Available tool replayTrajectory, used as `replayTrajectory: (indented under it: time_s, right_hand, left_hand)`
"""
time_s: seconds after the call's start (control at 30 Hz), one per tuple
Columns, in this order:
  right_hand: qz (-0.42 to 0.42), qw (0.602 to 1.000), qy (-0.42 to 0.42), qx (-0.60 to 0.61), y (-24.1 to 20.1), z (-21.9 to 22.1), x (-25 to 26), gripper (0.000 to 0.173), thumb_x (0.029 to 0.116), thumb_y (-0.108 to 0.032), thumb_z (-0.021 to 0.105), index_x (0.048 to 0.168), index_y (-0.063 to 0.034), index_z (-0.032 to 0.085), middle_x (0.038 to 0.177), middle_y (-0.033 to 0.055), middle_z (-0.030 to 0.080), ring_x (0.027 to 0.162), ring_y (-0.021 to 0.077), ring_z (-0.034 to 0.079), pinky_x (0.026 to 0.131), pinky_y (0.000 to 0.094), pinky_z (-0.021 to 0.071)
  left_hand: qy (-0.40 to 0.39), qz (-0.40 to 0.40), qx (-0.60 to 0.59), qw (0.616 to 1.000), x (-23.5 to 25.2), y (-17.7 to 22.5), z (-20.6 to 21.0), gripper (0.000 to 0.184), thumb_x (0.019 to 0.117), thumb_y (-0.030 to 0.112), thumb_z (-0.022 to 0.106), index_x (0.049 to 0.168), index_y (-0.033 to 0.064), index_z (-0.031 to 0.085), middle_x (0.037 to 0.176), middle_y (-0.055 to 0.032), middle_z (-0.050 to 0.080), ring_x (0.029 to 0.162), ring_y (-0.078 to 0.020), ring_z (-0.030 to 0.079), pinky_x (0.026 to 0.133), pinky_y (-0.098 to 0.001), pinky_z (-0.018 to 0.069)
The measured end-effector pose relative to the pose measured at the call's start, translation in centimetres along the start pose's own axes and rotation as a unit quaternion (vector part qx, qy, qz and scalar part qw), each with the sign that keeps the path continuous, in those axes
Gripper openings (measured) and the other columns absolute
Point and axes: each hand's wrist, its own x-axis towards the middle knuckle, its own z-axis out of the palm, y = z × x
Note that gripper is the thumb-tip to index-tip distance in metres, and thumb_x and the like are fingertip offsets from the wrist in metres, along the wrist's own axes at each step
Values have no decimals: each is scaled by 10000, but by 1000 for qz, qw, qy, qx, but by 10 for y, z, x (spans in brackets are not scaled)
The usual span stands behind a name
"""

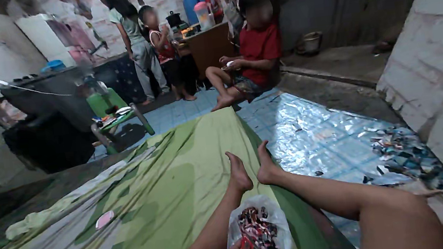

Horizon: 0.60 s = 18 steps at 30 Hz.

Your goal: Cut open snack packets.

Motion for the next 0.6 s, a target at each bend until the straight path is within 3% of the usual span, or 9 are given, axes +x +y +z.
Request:
replayTrajectory:
  time_s: [0.03,0.1,0.27,0.4,0.6]
  right_hand:
    - [-59,993,-25,94,39,-16,29,252,1034,-109,520,1193,85,541,810,94,605,577,75,583,500,180,489]
    - [-73,978,-25,192,75,-27,59,274,1000,-144,606,1169,65,552,745,57,582,516,63,543,446,183,462]
    - [-59,979,-20,192,78,-25,60,295,1010,-195,595,1190,37,570,764,53,601,553,76,585,467,190,490]
    - [-57,984,18,165,73,-26,57,263,1036,-159,558,1185,57,571,782,75,599,577,87,579,499,204,492]
    - [-112,988,0,110,69,-27,60,289,1039,-161,540,1195,80,582,813,110,630,613,118,603,533,229,510]
  left_hand:
    - [-20,16,16,1000,-2,10,5,194,1051,-22,424,1160,-79,574,876,-50,641,740,-46,618,707,-222,546]
    - [-66,67,49,994,-4,27,15,191,1006,-48,502,1169,-100,586,944,-83,624,785,-45,600,714,-193,523]
    - [-70,71,57,993,-12,37,23,171,996,-60,513,1139,-110,592,923,-89,617,757,-44,593,687,-186,520]
    - [-63,55,59,995,-16,41,28,155,995,-63,512,1123,-98,594,902,-84,609,735,-48,588,668,-185,514]
    - [-48,68,102,991,-18,45,35,199,996,-54,522,1165,-129,594,954,-132,624,766,-64,587,700,-190,508]
